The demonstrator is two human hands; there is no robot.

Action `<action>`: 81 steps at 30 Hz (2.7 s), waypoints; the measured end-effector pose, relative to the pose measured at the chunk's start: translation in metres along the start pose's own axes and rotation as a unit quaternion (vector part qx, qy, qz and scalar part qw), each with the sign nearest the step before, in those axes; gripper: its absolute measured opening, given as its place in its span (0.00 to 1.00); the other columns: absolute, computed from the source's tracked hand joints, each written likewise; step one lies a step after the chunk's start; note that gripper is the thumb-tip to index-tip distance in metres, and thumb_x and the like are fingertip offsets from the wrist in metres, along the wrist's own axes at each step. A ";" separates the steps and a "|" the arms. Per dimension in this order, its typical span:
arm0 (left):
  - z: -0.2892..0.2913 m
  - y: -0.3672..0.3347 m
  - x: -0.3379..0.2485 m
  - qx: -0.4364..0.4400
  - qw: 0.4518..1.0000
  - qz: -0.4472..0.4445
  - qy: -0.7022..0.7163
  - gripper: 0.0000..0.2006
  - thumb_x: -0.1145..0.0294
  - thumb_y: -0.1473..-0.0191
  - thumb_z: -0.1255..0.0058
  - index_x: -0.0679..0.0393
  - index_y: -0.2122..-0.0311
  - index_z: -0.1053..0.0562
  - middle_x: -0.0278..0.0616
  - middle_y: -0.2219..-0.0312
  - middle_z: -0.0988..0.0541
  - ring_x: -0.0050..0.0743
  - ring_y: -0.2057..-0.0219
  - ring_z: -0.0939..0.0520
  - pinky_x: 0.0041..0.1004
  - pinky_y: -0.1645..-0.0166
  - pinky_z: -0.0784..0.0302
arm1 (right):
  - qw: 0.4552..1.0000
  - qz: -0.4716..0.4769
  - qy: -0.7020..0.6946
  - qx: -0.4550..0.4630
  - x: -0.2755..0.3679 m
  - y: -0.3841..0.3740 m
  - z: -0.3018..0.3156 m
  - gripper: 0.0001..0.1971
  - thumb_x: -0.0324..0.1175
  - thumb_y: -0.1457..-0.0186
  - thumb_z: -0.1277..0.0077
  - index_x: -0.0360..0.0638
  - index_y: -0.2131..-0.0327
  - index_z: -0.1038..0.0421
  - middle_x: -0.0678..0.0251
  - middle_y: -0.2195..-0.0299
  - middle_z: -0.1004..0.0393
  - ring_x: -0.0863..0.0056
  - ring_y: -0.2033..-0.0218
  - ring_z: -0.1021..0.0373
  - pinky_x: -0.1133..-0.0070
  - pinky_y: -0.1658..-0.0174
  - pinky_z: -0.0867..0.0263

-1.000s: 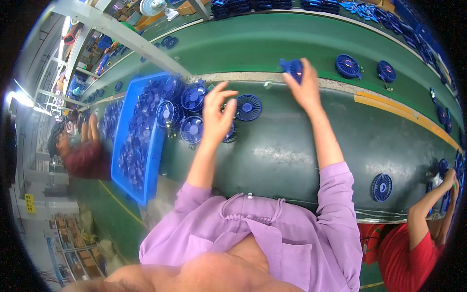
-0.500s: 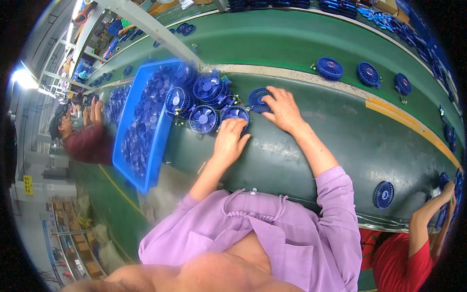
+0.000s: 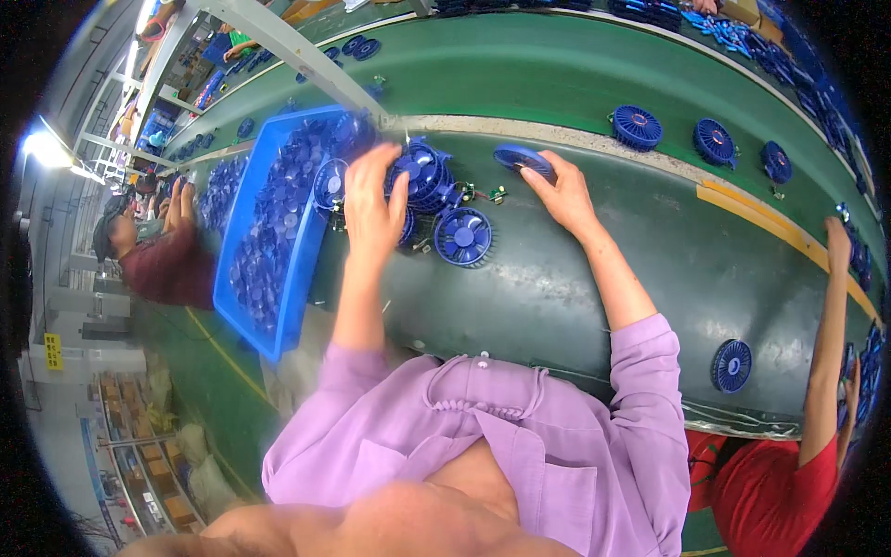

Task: The person assembles portable electric fans along a conveyor line by hand, fitting the fan blades and housings together, snapping the fan guards in place, and setting the assembled units onto the conveyor belt.

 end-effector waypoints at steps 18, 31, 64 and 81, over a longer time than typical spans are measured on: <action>-0.040 0.103 0.020 0.217 0.933 0.284 0.042 0.16 0.63 0.46 0.46 0.64 0.58 0.29 0.47 0.81 0.21 0.46 0.77 0.18 0.37 0.70 0.25 | 0.924 -0.103 -0.254 0.268 0.017 0.035 -0.072 0.16 0.41 0.43 0.47 0.37 0.61 0.28 0.71 0.68 0.24 0.86 0.68 0.32 0.84 0.64 0.34; -0.001 0.108 0.005 0.041 0.955 0.260 0.140 0.06 0.72 0.43 0.53 0.62 0.63 0.35 0.45 0.72 0.27 0.37 0.73 0.25 0.33 0.67 0.29 | 0.851 -0.134 -0.431 0.267 0.060 0.052 -0.081 0.16 0.38 0.42 0.48 0.34 0.57 0.30 0.61 0.56 0.26 0.78 0.56 0.30 0.76 0.55 0.28; -0.079 0.063 -0.062 -0.122 0.905 0.164 0.372 0.26 0.53 0.36 0.71 0.68 0.47 0.36 0.49 0.51 0.30 0.38 0.49 0.30 0.35 0.43 0.37 | 0.954 0.089 -0.254 0.135 0.062 0.053 -0.070 0.42 0.62 0.41 0.69 0.36 0.36 0.60 0.54 0.39 0.51 0.64 0.36 0.53 0.71 0.36 0.56; -0.149 0.025 -0.073 0.371 0.864 0.125 0.317 0.24 0.58 0.39 0.58 0.66 0.45 0.35 0.56 0.48 0.29 0.47 0.45 0.29 0.35 0.42 0.36 | 0.999 0.016 0.038 0.015 0.002 -0.006 0.066 0.46 0.51 0.60 0.37 0.38 0.40 0.45 0.45 0.43 0.41 0.56 0.40 0.43 0.69 0.38 0.47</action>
Point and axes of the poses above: each hand's wrist, its own y-axis away from the middle knuckle, its own z-axis out of the back of the hand, x = y × z, the point moved 5 cm from there along -y, towards the middle knuckle
